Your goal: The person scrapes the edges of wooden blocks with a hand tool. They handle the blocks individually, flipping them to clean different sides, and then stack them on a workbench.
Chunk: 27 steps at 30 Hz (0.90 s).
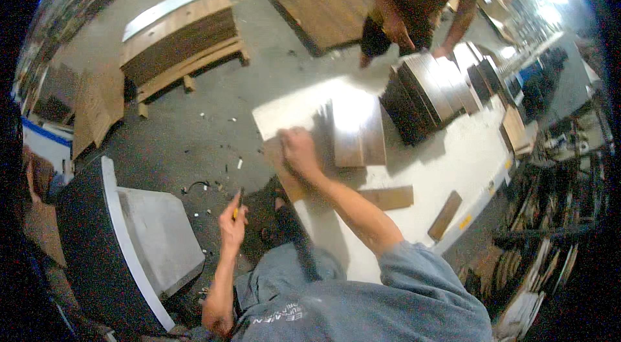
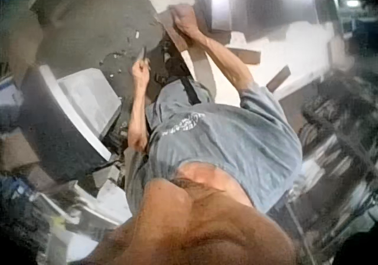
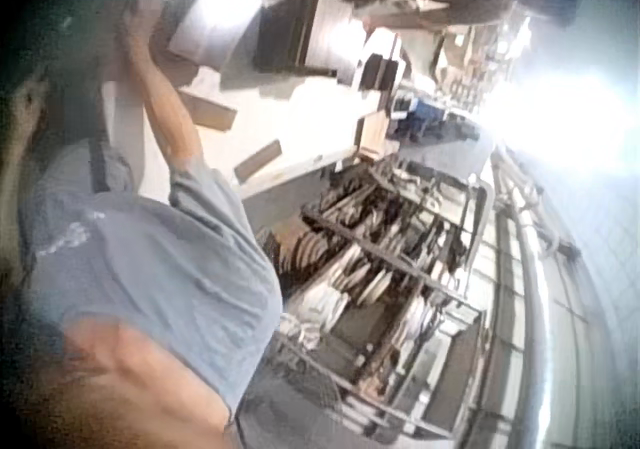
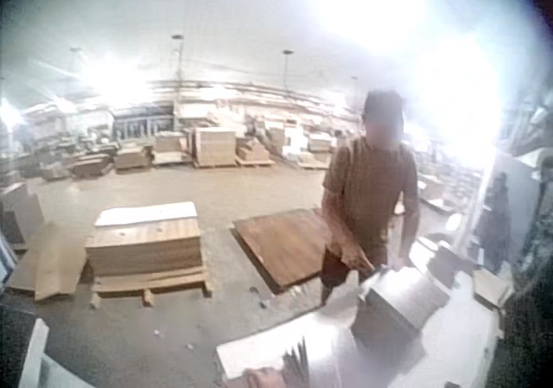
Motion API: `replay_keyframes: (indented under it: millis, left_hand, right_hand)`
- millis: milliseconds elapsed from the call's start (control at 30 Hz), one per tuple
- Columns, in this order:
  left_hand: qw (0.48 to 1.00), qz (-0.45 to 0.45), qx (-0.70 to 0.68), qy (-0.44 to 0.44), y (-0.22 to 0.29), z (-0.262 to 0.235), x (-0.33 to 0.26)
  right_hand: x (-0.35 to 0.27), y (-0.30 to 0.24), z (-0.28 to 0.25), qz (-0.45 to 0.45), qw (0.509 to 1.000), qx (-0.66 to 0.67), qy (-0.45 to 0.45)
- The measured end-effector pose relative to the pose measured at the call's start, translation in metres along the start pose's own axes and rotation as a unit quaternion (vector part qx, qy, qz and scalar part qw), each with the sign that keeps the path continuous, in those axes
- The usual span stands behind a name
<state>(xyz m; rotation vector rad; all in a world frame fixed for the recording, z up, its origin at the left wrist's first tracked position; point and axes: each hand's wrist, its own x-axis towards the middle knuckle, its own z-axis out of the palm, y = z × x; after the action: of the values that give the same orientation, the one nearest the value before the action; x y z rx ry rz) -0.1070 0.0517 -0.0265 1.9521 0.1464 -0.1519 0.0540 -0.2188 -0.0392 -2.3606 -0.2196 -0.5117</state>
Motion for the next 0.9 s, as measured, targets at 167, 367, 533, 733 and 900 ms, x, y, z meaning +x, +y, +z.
replay_keyframes:
  millis: [167,367,533,733,900]
  left_hand:
    - [0.964,0.238,0.121,-0.004,0.069,0.025,0.081]
    - [0.966,0.224,0.129,-0.02,0.081,0.049,0.127]
    - [0.956,0.191,0.222,-0.021,0.076,0.054,0.126]
    - [0.924,0.272,0.261,-0.054,0.066,0.058,0.083]
    - [0.902,0.298,0.275,-0.144,0.067,0.067,0.033]
  right_hand:
    - [-0.001,-0.002,-0.001,0.005,1.0,0.013,0.013]
    - [0.002,-0.005,-0.005,0.007,1.0,0.003,0.019]
    - [-0.001,-0.004,-0.002,0.017,1.0,0.002,0.022]
    - [-0.001,0.0,0.0,0.02,1.0,0.013,0.013]
    - [0.001,-0.001,-0.003,-0.008,1.0,0.013,0.015]
